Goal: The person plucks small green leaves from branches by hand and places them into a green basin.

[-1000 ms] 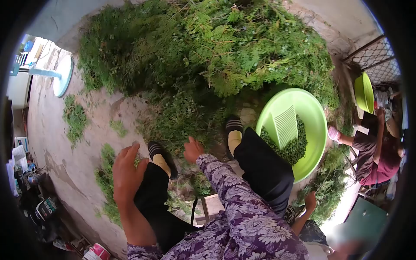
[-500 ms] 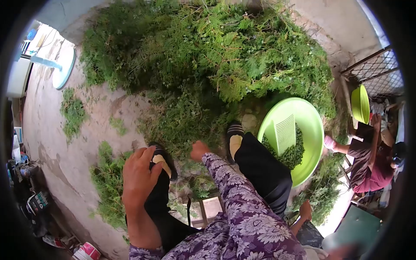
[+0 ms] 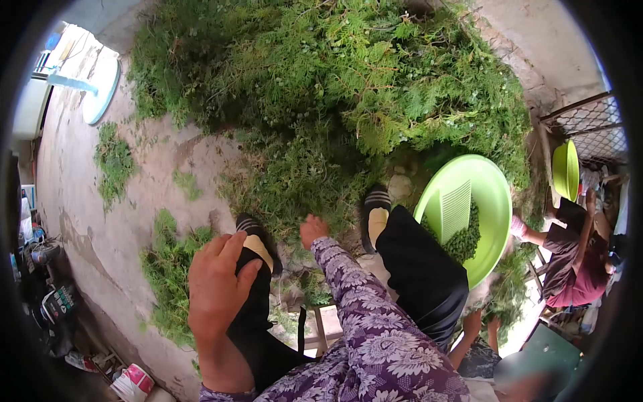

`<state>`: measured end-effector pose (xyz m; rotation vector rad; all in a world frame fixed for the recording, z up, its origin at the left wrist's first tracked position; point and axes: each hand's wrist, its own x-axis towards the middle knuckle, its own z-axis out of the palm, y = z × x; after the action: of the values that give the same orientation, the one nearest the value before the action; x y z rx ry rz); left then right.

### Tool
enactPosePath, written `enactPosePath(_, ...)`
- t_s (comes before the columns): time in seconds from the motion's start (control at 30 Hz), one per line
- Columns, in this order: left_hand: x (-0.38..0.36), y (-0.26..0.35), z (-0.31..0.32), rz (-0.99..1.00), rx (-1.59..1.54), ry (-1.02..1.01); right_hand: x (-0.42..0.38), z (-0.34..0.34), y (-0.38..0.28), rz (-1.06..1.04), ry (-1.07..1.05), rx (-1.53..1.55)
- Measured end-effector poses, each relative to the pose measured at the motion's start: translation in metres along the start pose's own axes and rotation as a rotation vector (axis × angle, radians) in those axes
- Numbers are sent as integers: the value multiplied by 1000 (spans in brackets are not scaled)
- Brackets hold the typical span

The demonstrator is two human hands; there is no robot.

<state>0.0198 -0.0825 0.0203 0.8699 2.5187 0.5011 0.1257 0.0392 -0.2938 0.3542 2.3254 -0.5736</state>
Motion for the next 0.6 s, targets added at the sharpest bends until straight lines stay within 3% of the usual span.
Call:
enactPosePath(0.17,-1,3,0,27,-43,61,-10,-8,13,111,-128,97)
enactPosePath(0.27,-6,2,2,55,-58,88,-13,-42,23,-57,-30,322)
enactPosePath(0.37,-8,2,4,57,-58,128,-38,-107,24,-133,114,489)
enactPosePath(0.53,-6,8,6,102,-81,136,-109,-216,11,-130,-45,1071)
enactPosePath(0.6,-4,10,7,129,-127,166,-139,-243,1,-163,6,1206)
